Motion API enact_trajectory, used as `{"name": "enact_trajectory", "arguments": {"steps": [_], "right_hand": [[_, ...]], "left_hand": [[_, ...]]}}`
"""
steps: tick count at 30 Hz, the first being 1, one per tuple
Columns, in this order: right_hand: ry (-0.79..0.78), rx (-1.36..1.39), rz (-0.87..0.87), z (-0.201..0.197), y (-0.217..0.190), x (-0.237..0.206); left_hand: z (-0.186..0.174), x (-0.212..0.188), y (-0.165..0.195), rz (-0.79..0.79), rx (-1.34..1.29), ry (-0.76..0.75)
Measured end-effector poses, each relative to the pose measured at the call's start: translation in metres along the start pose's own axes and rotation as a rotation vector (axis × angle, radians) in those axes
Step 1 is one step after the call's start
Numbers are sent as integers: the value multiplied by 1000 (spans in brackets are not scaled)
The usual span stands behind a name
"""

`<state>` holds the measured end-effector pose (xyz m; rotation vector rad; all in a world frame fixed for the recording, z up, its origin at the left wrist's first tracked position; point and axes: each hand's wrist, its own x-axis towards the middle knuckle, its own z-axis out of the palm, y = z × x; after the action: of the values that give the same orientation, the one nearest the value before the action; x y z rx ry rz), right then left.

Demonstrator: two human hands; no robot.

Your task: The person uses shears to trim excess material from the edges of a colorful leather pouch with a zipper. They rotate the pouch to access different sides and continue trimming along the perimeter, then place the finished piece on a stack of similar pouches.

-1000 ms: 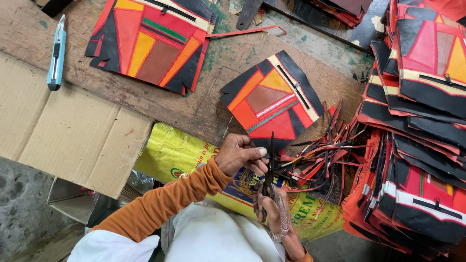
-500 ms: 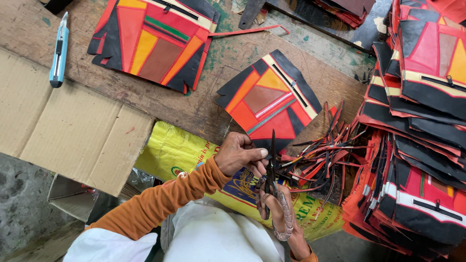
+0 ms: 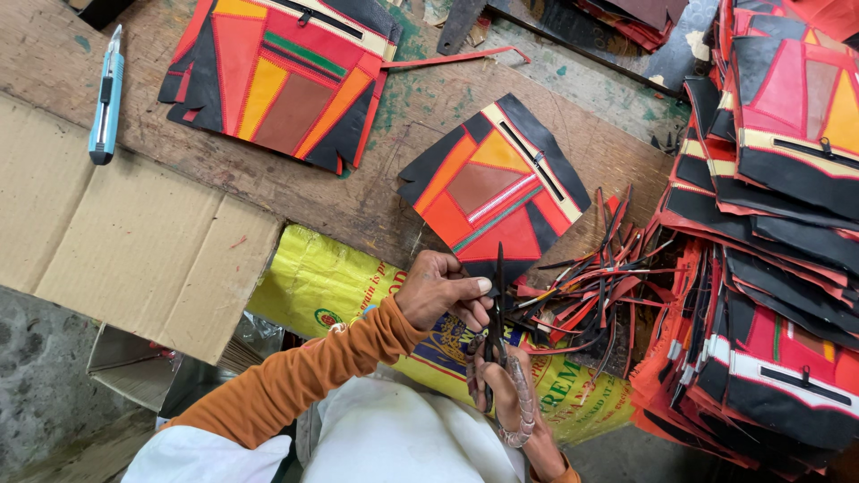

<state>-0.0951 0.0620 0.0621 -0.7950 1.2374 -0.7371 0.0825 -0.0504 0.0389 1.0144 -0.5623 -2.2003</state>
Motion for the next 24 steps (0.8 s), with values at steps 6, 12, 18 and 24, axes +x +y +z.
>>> {"name": "enact_trajectory", "arguments": {"steps": [6, 12, 18, 24], "right_hand": [[35, -58, 11, 1, 1, 0], [-11, 99, -32, 6, 2, -1], [37, -7, 118, 2, 8, -16], [62, -113, 81, -4, 13, -19]], "left_hand": [[-1, 2, -4, 14, -5, 12], [-1, 9, -3, 47, -31, 21], [-6, 17, 4, 52, -21, 27], [-3, 17, 3, 49, -27, 26]]}}
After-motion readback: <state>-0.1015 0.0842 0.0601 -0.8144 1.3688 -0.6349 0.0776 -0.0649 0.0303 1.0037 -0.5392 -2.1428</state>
